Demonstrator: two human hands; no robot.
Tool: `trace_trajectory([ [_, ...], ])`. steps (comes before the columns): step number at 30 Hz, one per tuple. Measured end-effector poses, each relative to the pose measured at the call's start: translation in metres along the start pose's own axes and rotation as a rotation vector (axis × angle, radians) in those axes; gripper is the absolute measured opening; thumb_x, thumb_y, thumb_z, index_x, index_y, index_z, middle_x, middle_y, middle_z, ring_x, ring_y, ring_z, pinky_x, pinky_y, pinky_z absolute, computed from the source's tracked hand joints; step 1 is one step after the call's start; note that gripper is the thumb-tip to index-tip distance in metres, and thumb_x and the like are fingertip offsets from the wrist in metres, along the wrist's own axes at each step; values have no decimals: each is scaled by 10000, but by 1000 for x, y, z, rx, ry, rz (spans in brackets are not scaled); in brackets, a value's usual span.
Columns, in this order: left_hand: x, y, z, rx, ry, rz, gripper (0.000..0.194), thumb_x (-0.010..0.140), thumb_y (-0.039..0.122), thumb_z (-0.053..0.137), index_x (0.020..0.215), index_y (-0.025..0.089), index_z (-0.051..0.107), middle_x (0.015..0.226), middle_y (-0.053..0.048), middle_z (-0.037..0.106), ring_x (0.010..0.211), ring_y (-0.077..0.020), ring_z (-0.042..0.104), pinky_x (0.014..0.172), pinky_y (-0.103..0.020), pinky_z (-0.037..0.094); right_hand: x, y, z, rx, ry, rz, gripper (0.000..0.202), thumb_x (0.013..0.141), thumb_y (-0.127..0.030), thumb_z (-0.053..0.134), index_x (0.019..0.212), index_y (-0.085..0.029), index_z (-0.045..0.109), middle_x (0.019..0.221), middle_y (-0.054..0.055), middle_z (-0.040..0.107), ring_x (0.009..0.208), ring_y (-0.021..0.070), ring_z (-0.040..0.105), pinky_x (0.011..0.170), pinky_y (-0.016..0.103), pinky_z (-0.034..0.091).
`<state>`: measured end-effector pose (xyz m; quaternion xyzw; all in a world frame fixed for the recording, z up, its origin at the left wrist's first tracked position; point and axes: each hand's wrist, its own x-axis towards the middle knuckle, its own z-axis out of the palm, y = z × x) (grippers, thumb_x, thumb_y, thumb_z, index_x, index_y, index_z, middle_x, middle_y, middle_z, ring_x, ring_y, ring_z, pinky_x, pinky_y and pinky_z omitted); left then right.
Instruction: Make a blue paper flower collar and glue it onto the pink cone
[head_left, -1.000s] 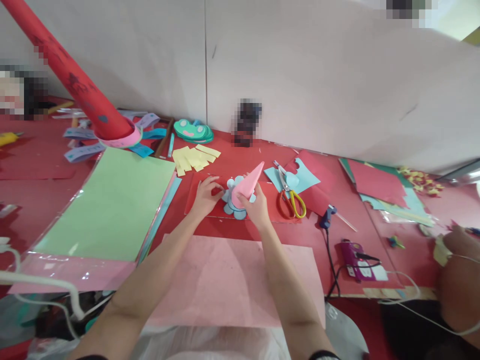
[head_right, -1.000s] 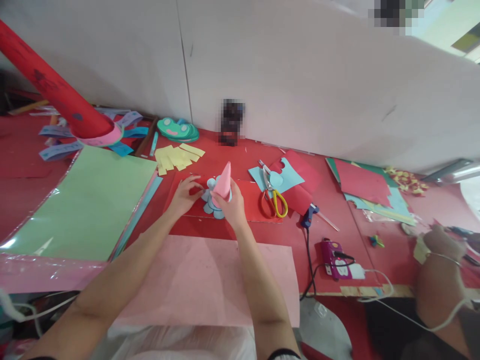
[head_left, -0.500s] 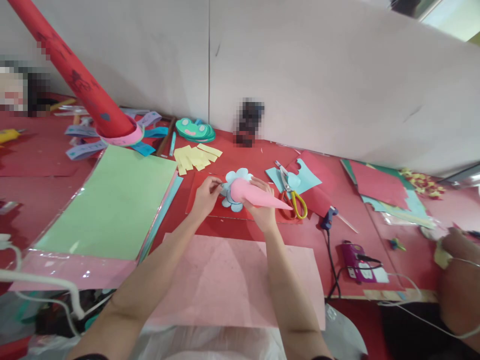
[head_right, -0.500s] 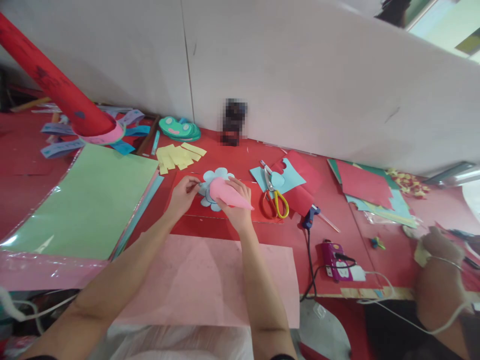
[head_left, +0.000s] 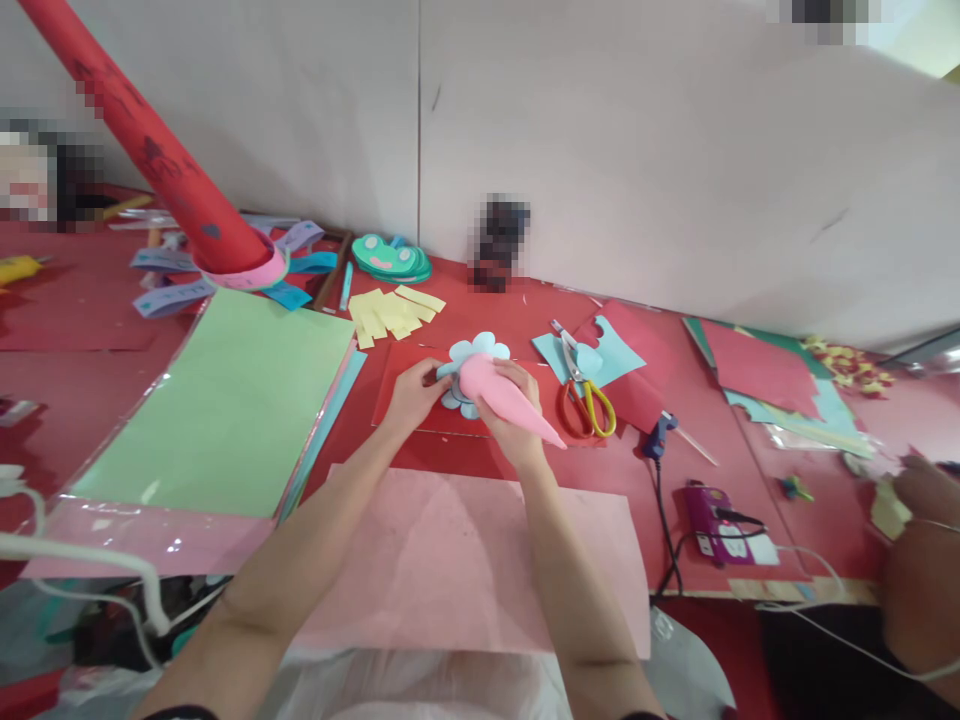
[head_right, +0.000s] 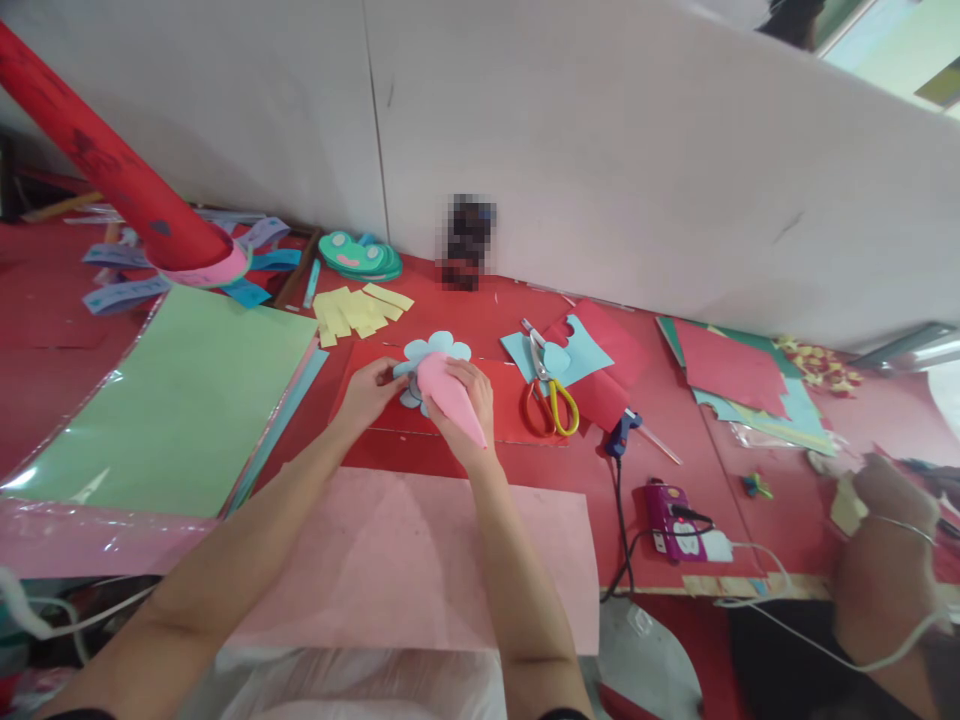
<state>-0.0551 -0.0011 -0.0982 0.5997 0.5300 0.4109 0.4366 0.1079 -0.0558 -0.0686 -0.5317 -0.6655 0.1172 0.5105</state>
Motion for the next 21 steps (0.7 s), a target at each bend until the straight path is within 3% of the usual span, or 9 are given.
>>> trace_trajectory([
  [6,-1,6,0,3,16,25,197,718,368,607,819,199,619,834,-13,679,799,-178,616,752,-291,484,-8,2,8,33,38,-31,373,794,-322,638,1125,-266,477,1241,81,574,1175,234,550,979,469,473],
  [13,0,7,1,-42,35,16,178,709,350,597,790,193,617,794,-10,662,749,-174,602,705,-289,465,-11,-4,13,176,51,-59,428,770,-258,677,1142,-272,464,1266,82,553,1224,239,522,1003,481,460],
  [21,-1,6,2,-77,47,33,149,726,328,598,785,191,608,785,-10,649,755,-169,596,714,-291,458,-10,0,11,-1,65,-189,429,777,-230,667,1153,-273,465,1233,88,555,1200,239,535,967,475,495],
])
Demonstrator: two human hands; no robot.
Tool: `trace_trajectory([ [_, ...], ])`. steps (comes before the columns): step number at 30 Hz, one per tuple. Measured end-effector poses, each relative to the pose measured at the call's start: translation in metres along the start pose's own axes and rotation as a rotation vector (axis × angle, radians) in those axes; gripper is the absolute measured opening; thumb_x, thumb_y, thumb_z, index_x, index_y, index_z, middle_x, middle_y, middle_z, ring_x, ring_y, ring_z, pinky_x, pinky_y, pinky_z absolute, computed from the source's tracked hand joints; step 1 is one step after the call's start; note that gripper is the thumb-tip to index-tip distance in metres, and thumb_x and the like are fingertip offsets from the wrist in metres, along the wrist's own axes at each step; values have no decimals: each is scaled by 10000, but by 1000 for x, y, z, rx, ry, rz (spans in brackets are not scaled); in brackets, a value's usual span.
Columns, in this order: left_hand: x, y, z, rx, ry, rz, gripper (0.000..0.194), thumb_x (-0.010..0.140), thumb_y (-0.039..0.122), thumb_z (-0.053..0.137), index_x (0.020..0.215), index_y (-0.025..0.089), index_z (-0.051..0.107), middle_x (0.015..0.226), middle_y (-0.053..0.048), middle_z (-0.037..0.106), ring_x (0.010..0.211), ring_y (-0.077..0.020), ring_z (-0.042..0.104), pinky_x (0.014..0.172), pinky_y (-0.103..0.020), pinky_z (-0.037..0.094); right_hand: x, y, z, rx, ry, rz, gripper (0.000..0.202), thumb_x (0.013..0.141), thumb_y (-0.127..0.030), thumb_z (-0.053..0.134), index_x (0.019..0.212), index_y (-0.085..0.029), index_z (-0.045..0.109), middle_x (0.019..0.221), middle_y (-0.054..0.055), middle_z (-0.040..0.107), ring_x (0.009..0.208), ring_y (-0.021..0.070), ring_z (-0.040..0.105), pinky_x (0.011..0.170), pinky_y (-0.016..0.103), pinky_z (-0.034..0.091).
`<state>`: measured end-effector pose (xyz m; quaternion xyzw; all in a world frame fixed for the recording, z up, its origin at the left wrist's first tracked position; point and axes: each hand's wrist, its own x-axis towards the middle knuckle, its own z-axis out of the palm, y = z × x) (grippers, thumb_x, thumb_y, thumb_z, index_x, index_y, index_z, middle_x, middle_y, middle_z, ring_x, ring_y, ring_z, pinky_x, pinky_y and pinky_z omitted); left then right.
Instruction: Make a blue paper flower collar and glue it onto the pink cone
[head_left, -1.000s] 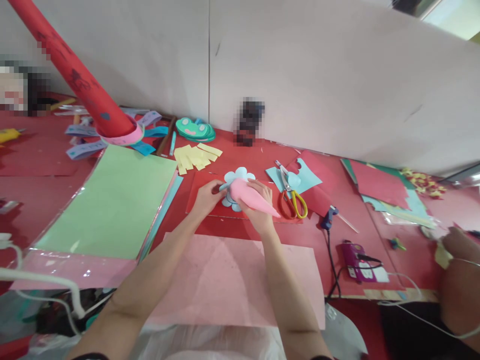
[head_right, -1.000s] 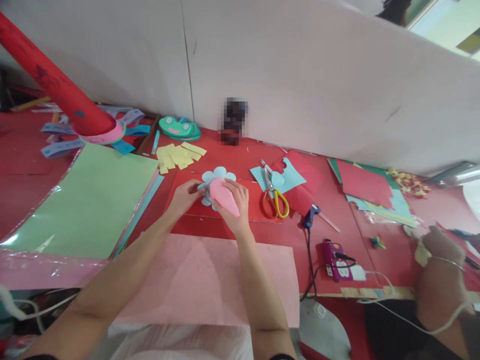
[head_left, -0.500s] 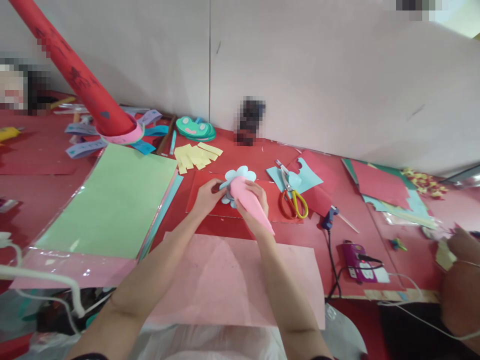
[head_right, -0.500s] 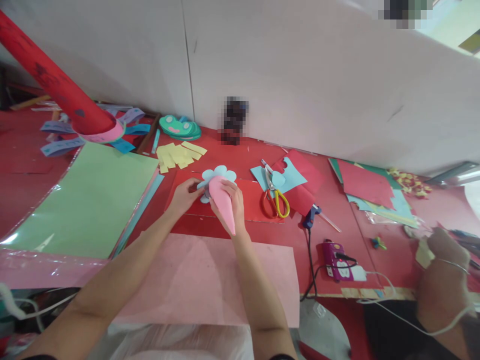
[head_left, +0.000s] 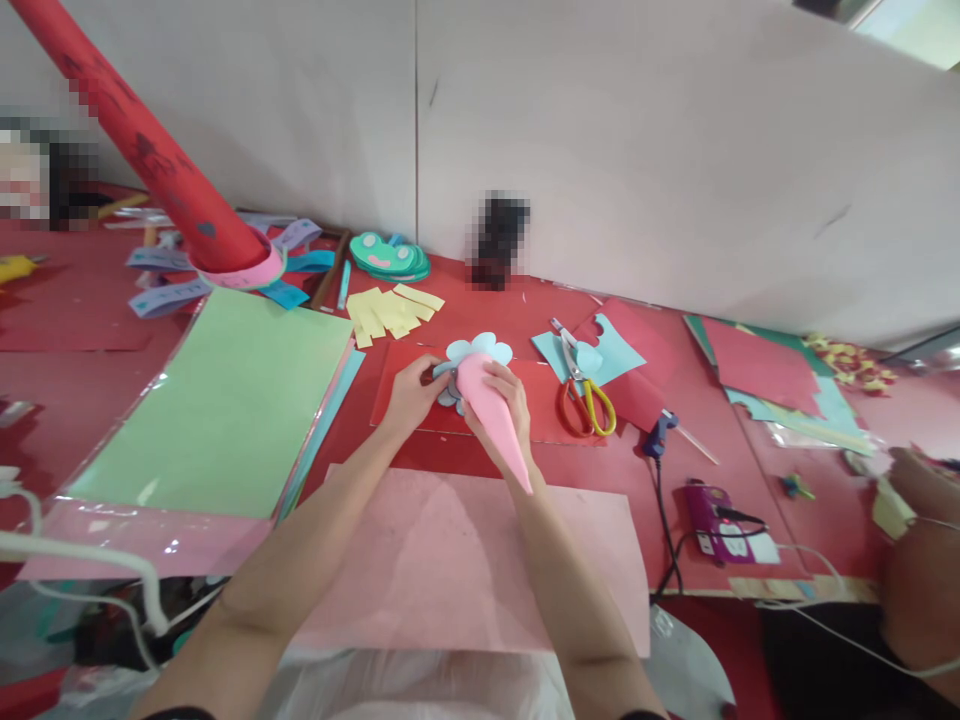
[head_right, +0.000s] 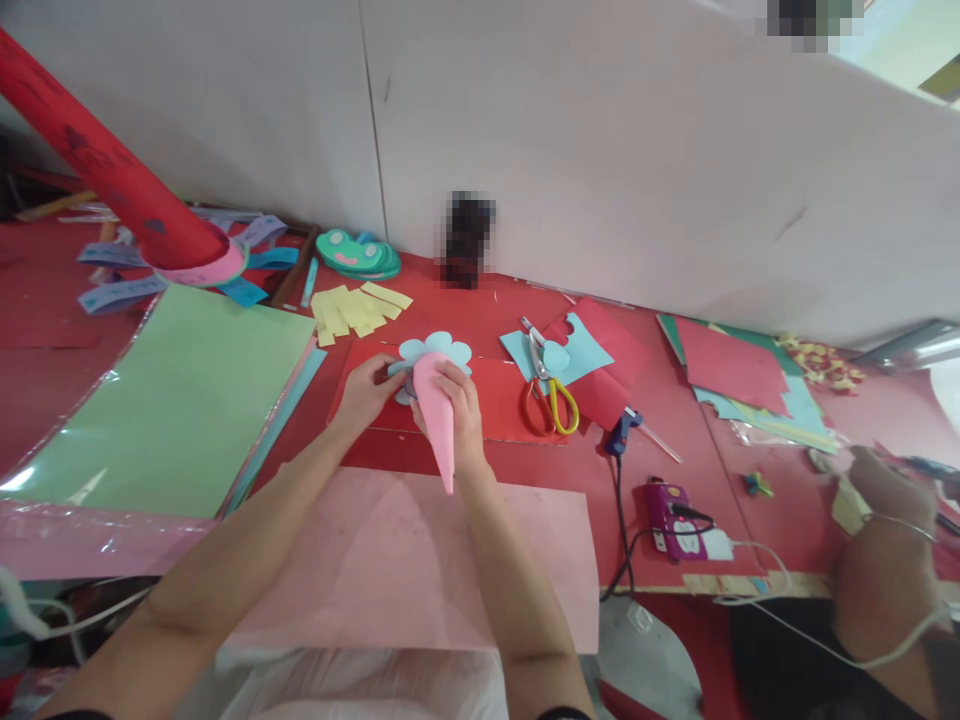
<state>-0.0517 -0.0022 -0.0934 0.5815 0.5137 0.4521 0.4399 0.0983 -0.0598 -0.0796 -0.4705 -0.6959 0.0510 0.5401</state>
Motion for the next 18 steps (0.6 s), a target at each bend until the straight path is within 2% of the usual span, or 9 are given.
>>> trace_trajectory([
  [6,-2,8,0,6,44,15,215,740,369,613,865,195,629,880,-28,681,825,-183,617,734,-290,473,-4,1,2,-54,-53,-76,426,811,-255,629,1190,-272,435,1247,106,540,1199,237,537,955,478,511],
  [13,-1,9,-1,-18,73,41,182,753,376,604,757,194,607,770,1,641,744,-159,586,716,-279,454,-2,-2,5,-66,-37,-148,459,806,-236,639,1212,-285,431,1240,102,537,1184,247,545,918,459,532],
  [18,-1,9,-3,-30,65,80,172,764,366,605,769,194,614,779,1,638,740,-150,580,699,-263,455,-2,-2,6,-63,-19,-156,481,797,-234,656,1217,-291,429,1235,105,535,1165,249,554,907,456,539],
])
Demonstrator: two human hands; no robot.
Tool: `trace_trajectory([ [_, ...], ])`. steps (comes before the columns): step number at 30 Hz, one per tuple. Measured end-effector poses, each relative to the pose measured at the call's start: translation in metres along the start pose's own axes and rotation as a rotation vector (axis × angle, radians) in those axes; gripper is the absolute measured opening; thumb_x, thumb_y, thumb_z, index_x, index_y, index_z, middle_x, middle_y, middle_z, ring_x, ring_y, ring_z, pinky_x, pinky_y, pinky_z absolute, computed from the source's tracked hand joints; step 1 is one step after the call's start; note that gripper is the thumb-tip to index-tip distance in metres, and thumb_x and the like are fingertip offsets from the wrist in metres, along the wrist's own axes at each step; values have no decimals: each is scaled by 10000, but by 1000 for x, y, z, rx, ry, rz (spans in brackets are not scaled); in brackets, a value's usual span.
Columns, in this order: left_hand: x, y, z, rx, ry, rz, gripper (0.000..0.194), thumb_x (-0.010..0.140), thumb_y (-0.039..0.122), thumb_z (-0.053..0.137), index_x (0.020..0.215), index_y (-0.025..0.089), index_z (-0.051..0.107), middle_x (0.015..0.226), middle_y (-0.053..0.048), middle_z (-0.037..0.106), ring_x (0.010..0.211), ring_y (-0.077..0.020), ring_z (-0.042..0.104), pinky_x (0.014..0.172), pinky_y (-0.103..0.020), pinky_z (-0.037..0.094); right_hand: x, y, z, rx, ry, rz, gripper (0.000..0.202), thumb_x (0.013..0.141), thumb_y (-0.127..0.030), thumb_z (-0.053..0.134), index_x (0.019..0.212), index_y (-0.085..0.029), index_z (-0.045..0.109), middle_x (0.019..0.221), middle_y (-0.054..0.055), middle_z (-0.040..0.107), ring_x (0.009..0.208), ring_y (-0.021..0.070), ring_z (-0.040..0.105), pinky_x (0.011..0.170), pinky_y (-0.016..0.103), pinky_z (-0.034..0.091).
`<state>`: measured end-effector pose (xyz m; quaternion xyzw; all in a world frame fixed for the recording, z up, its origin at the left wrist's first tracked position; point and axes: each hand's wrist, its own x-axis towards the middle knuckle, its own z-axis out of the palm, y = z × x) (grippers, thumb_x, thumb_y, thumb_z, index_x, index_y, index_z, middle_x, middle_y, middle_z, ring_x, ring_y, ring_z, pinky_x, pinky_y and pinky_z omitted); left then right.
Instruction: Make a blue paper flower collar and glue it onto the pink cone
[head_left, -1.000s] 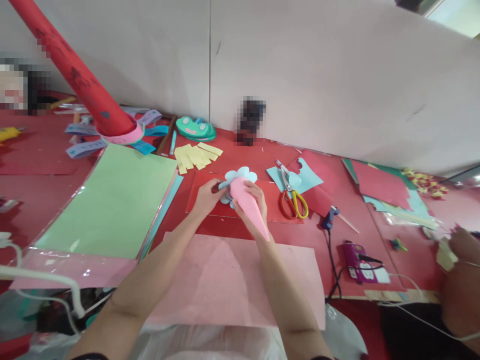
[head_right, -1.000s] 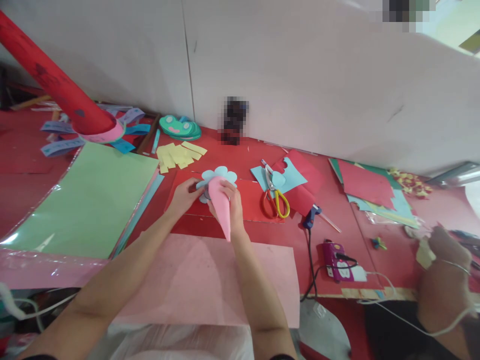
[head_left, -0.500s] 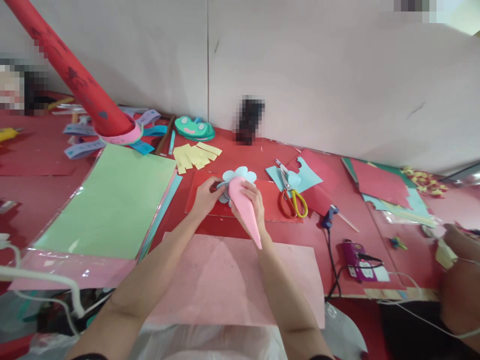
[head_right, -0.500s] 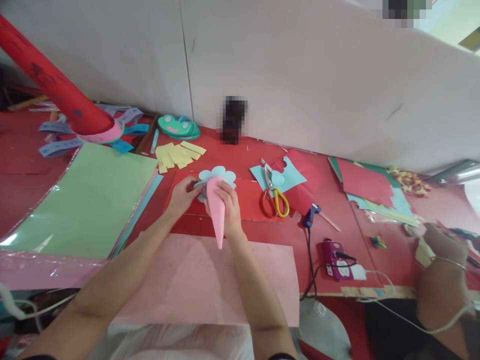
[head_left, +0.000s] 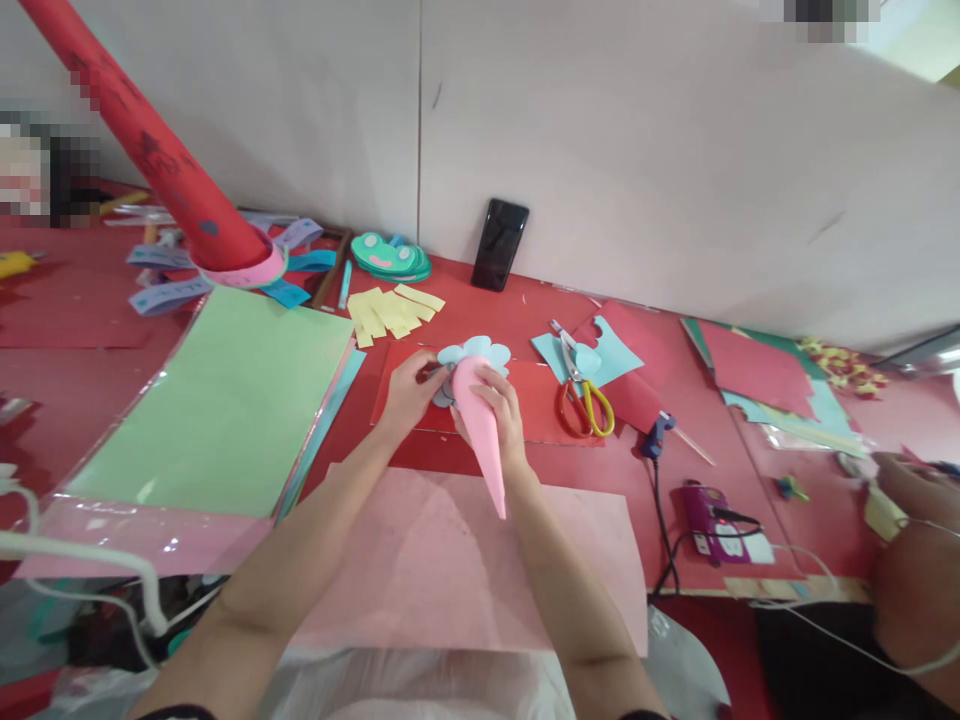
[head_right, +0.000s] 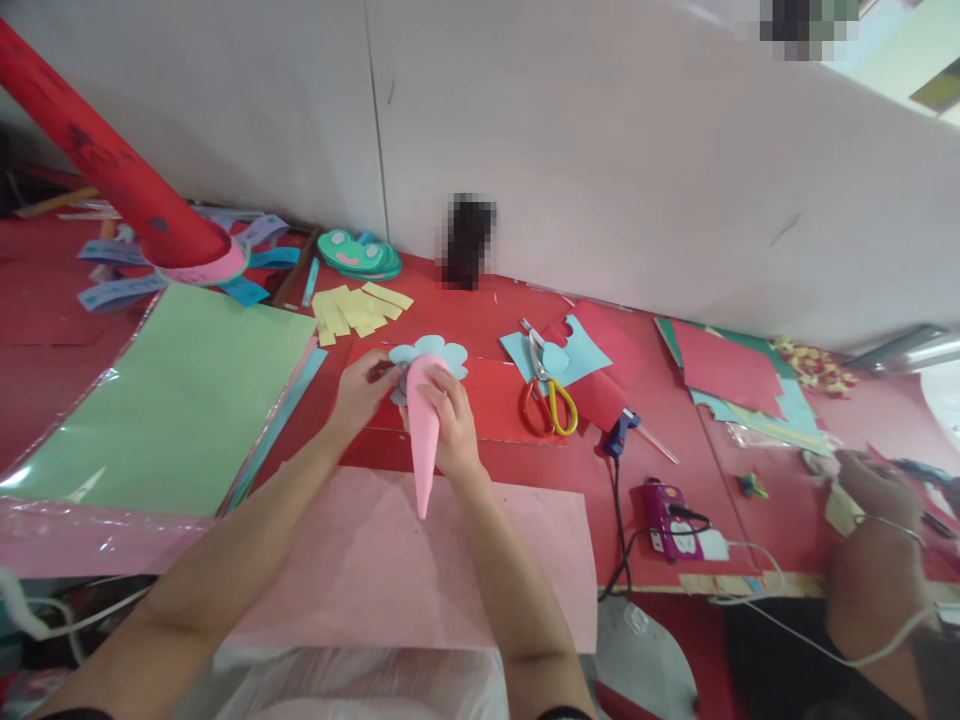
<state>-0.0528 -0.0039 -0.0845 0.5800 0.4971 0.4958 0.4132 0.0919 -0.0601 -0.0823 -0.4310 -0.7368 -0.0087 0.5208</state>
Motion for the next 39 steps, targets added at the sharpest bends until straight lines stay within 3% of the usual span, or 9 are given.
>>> trace_trajectory([
  [6,0,9,-2,-10,-32,25,227,752,384,625,879,196,645,890,-18,668,821,-164,610,736,-264,493,0,-2,-1,12,-32,-22,486,820,-232,628,1250,-300,411,1251,106,531,1201,253,535,923,468,529],
  [12,-3,15,-5,52,16,81,145,772,342,629,773,200,660,803,0,626,761,-140,580,700,-242,480,-2,-5,-1,59,-82,-82,478,821,-178,632,1254,-279,456,1279,112,525,1250,248,498,964,444,508],
  [16,-3,14,-5,-10,13,84,134,762,331,636,743,201,659,823,-2,618,774,-141,583,740,-257,484,-3,-6,-1,63,-72,-49,476,823,-203,637,1252,-324,471,1357,90,470,1235,242,510,942,422,526],
  [22,-4,19,-6,-27,3,61,144,735,347,630,710,205,638,808,-16,626,792,-164,582,784,-296,481,-5,-7,-2,-19,-80,18,488,807,-238,666,1234,-397,490,1299,55,511,1193,263,537,914,461,525],
  [28,-4,19,-7,-33,48,164,129,737,327,646,700,203,643,786,-19,622,798,-166,581,776,-290,473,-7,-1,0,-116,25,107,612,807,-305,666,1337,-427,386,1347,72,437,1201,273,516,926,481,526],
  [34,-2,14,-5,-86,128,11,199,708,384,639,720,186,619,748,-15,636,730,-160,584,700,-281,478,-9,4,2,-75,29,156,584,827,-321,641,1354,-377,397,1359,95,419,1221,261,495,945,433,521],
  [39,2,5,-6,-136,179,-74,266,694,436,648,762,181,617,745,-7,627,707,-149,578,671,-260,470,-6,7,1,-105,-56,271,624,837,-391,615,1397,-352,342,1406,107,402,1287,273,434,988,472,475],
])
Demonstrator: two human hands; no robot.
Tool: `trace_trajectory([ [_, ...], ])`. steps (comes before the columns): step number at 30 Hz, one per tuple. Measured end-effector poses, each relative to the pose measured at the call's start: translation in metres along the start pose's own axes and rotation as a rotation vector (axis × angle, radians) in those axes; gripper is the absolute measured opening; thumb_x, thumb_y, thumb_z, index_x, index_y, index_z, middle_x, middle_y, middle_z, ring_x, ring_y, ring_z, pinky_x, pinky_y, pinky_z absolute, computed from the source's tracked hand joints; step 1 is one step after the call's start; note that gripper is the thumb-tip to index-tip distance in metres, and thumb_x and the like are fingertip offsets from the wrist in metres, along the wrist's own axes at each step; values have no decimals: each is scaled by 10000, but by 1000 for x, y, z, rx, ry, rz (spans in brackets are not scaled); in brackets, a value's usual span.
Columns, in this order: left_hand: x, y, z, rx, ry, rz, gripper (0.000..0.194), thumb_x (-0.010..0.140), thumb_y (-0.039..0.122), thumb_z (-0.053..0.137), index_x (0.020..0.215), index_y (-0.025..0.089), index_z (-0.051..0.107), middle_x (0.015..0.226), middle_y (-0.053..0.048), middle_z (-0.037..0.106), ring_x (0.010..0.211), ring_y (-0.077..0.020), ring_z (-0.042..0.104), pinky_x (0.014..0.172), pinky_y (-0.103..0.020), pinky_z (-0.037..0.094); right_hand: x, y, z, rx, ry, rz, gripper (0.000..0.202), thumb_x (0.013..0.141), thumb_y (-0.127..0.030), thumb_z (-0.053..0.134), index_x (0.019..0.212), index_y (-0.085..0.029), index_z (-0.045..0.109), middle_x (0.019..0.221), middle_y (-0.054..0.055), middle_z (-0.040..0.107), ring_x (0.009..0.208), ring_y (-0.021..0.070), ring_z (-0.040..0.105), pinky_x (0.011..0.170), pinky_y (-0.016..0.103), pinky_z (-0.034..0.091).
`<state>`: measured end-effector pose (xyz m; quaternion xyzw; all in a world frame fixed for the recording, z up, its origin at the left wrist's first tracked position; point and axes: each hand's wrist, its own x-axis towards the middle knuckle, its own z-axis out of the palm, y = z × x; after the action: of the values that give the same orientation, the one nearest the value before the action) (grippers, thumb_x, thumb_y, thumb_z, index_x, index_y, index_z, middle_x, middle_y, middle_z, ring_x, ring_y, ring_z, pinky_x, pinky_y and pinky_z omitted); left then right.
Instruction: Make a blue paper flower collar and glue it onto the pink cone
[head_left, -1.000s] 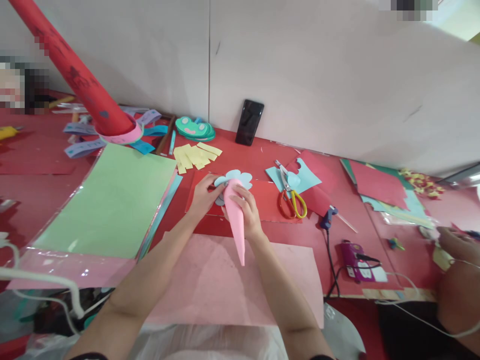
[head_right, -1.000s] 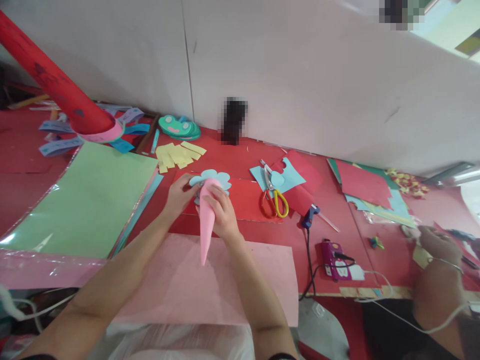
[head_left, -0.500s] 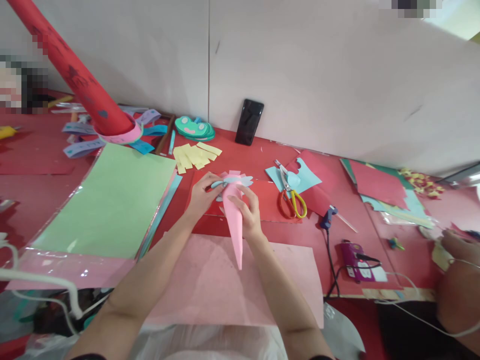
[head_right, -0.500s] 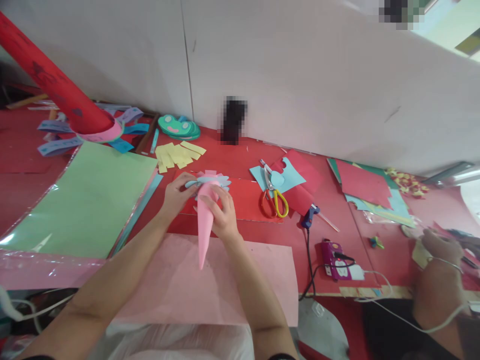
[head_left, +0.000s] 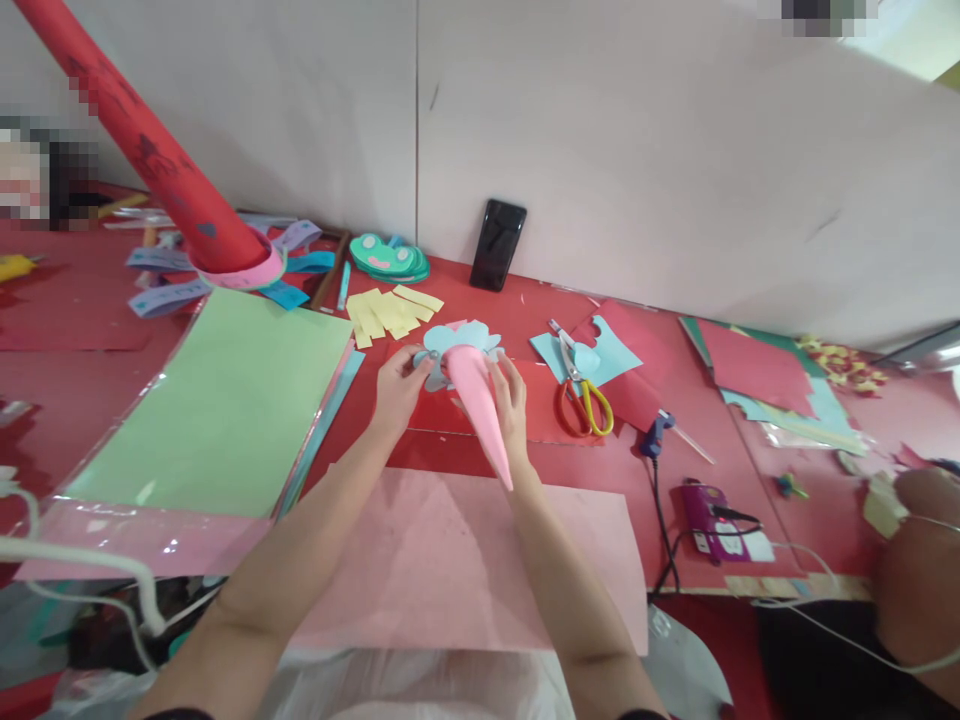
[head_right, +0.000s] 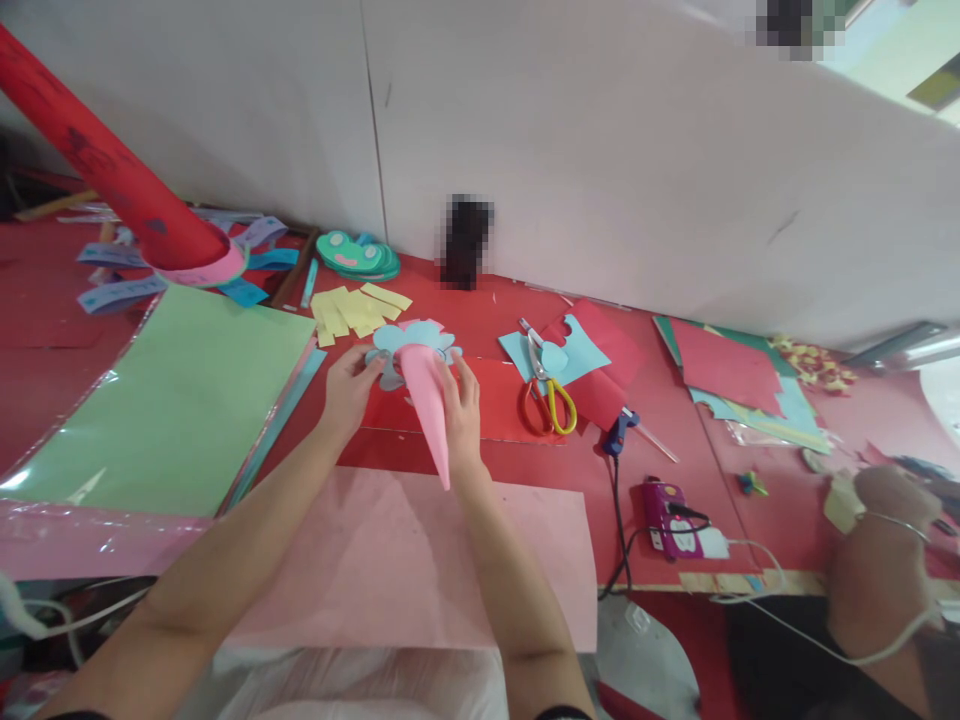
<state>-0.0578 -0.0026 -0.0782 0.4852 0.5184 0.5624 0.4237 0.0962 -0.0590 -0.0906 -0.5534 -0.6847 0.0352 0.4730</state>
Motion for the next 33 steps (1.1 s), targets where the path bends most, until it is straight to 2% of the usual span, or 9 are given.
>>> trace_trajectory([
  [3,2,-4,1,-73,20,-39,297,688,454,661,791,179,619,747,-5,619,702,-144,578,646,-249,471,11,0,-2,-4,-8,89,564,818,-431,624,1332,-292,438,1314,111,497,1232,263,473,998,475,458],
  [6,3,-5,2,-142,11,-88,311,666,436,681,834,180,629,783,-12,631,731,-151,594,662,-262,500,26,-5,-5,32,8,181,475,806,-432,631,1232,-247,532,1190,111,565,1043,229,573,861,397,533],
  [9,2,-4,3,-172,4,-137,292,643,409,686,816,181,630,781,-14,634,729,-158,606,652,-283,527,35,-15,-7,125,-4,233,504,804,-422,627,1266,-268,497,1218,106,536,711,129,585,624,304,549],
  [11,2,-4,2,-165,-16,-160,285,630,398,688,799,177,626,778,-16,636,719,-165,613,630,-291,534,37,-23,-10,154,9,221,566,798,-422,629,1317,-297,442,1246,102,518,604,92,535,586,300,538],
  [19,4,-5,3,-72,-65,-82,250,620,397,711,722,185,626,725,-13,646,699,-160,613,669,-286,519,61,-30,-12,199,-11,246,747,784,-499,617,1425,-321,277,1407,109,429,561,86,502,528,295,510],
  [23,3,-4,5,-132,-135,-117,351,584,484,748,724,186,624,699,-9,642,673,-163,615,653,-298,545,86,-28,-8,253,-19,285,711,810,-502,583,1424,-313,277,1288,81,553,637,114,542,601,302,510],
  [26,1,-3,5,-186,-159,-142,389,588,512,748,752,181,627,710,-9,639,660,-162,618,627,-311,569,97,-32,-7,292,-79,346,497,834,-483,551,1270,-253,491,1011,33,657,588,92,498,598,270,475],
  [29,1,1,5,-214,-147,-160,399,578,524,749,730,181,614,685,0,614,616,-149,605,567,-306,577,97,-39,-11,295,-117,351,319,828,-451,567,1028,-210,627,815,-9,639,519,64,419,567,239,435],
  [33,1,6,3,-223,-148,-162,398,585,517,745,740,183,595,648,14,589,591,-138,589,558,-310,581,84,-31,-22,274,-125,261,418,800,-465,594,1152,-238,595,944,12,644,491,53,384,546,232,429],
])
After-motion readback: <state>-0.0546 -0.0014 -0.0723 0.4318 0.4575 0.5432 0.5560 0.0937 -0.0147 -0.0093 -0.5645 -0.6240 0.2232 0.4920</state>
